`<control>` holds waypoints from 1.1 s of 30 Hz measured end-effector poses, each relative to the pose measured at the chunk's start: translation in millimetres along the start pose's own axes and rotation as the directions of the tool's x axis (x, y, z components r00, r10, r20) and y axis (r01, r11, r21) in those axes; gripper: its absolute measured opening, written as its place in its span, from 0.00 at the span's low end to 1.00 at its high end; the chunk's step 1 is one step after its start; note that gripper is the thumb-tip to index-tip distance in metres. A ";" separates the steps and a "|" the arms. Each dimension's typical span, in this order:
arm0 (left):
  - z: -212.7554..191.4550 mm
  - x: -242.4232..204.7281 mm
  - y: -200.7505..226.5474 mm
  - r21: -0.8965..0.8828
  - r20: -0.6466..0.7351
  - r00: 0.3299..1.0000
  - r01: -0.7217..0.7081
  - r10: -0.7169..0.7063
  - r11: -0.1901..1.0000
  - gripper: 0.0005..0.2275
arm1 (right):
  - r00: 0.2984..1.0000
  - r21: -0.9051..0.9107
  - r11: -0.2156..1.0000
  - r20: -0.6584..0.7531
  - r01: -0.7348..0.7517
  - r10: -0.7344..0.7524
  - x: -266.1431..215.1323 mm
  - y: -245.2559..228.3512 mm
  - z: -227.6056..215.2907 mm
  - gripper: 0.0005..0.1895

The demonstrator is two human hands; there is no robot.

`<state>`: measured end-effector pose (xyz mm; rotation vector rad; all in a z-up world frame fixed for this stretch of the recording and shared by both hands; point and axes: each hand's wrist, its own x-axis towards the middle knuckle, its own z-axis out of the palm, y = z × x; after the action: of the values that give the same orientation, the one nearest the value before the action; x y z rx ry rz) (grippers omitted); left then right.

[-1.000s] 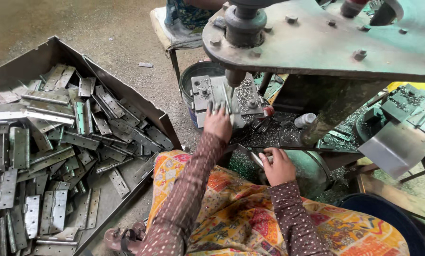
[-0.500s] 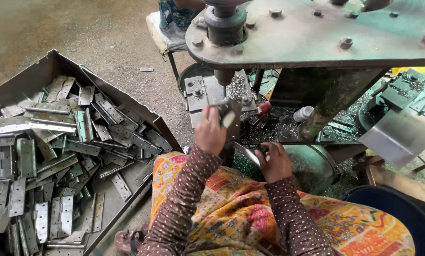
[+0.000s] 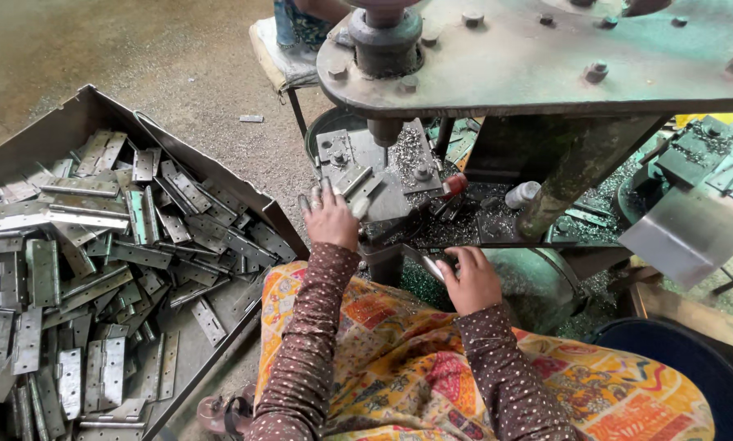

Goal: The person repeatedly picks up metal hinge pieces from a bin, places them under a drill press, and operates the machine to drill holes. After each drilling cycle, the person removes the processed hinge and returns it to the bin.

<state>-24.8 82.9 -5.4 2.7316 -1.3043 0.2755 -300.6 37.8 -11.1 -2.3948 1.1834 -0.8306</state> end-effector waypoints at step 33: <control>-19.2 -16.1 53.9 -0.176 -0.005 0.977 -0.212 0.215 0.961 0.23 | 0.685 -0.497 0.868 0.632 -0.001 0.363 25.3 4.6 17.3 0.20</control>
<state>-79.0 64.6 10.9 2.4551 -1.5501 0.1485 -280.2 15.5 -18.0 -2.4746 1.3258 0.5185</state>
